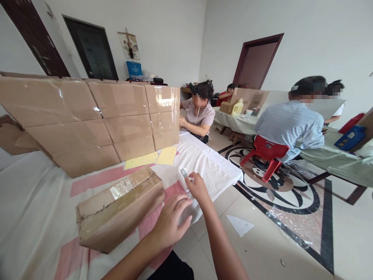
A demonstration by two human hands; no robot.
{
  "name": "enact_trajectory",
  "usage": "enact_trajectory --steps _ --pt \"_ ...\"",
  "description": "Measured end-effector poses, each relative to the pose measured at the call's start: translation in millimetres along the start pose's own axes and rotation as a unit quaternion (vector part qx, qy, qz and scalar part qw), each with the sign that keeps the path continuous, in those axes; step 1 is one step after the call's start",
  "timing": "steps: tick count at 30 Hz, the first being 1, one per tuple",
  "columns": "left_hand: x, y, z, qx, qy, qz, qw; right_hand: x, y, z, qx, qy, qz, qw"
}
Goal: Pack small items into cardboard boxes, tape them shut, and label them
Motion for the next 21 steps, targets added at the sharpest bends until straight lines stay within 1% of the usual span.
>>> enact_trajectory --steps 2,3,5,7,9,12,16,21 --pt "12 -26 33.6 0.038 -0.032 -0.052 0.997 2 2 0 0.016 -0.005 0.002 1.000" --pt "18 -38 46.5 0.053 -0.041 -0.073 0.995 3 4 0 0.021 -0.007 0.004 1.000" --pt "30 -62 63.8 0.073 -0.045 -0.116 0.990 3 7 -1 0.034 -0.010 0.009 0.999" --pt "38 -83 73.9 0.087 -0.043 -0.153 0.983 3 11 -1 0.051 -0.015 0.019 0.998" --pt "43 -98 81.3 0.100 -0.049 -0.170 0.979 3 16 -2 0.068 -0.021 0.035 0.997" --pt "44 -110 87.0 0.106 -0.057 -0.167 0.979 3 22 -1 0.098 -0.035 0.070 0.992" --pt "42 -120 85.1 0.094 -0.058 -0.189 0.976 4 27 2 0.135 -0.045 0.119 0.983" --pt "44 -127 83.9 0.039 -0.064 -0.207 0.975 10 28 9 0.152 -0.045 0.159 0.974"
Point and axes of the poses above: each hand's wrist, its own x-axis towards the middle knuckle, its own z-axis out of the palm, y = z × x, the point moved 10 cm from there along x, towards the middle knuckle, and after that the axes turned 4 degrees about -z, right-handed, at the moved point
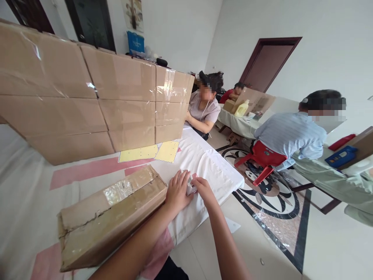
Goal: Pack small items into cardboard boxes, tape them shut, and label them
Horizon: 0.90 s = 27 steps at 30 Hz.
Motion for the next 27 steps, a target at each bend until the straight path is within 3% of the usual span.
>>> enact_trajectory --steps 6,11,27 --pt "4 -24 10.1 -0.075 -0.013 -0.076 0.994 7 2 6 -0.008 -0.001 0.021 1.000" --pt "8 -31 16.3 -0.102 -0.009 -0.094 0.990 8 2 6 -0.020 0.006 0.023 1.000" --pt "5 -26 10.1 -0.083 0.011 -0.063 0.994 -4 -38 5 -0.054 0.028 -0.022 0.998"
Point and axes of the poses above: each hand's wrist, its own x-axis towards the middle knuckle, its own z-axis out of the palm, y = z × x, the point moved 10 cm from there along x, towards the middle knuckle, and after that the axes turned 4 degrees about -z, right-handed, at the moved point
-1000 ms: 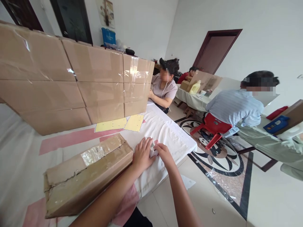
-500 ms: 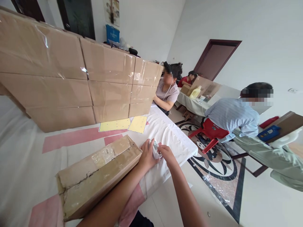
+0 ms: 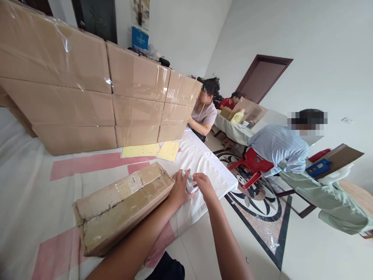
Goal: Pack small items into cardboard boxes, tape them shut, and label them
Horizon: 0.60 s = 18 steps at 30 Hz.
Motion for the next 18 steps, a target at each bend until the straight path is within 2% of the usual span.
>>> enact_trajectory --steps 6,18 --pt "-1 -4 0.4 0.000 -0.006 -0.013 1.000 -3 -4 2 -0.023 -0.015 0.014 1.000" --pt "-1 -3 0.8 -0.016 -0.010 -0.006 1.000 -15 23 -8 -0.054 -0.005 0.020 0.998"
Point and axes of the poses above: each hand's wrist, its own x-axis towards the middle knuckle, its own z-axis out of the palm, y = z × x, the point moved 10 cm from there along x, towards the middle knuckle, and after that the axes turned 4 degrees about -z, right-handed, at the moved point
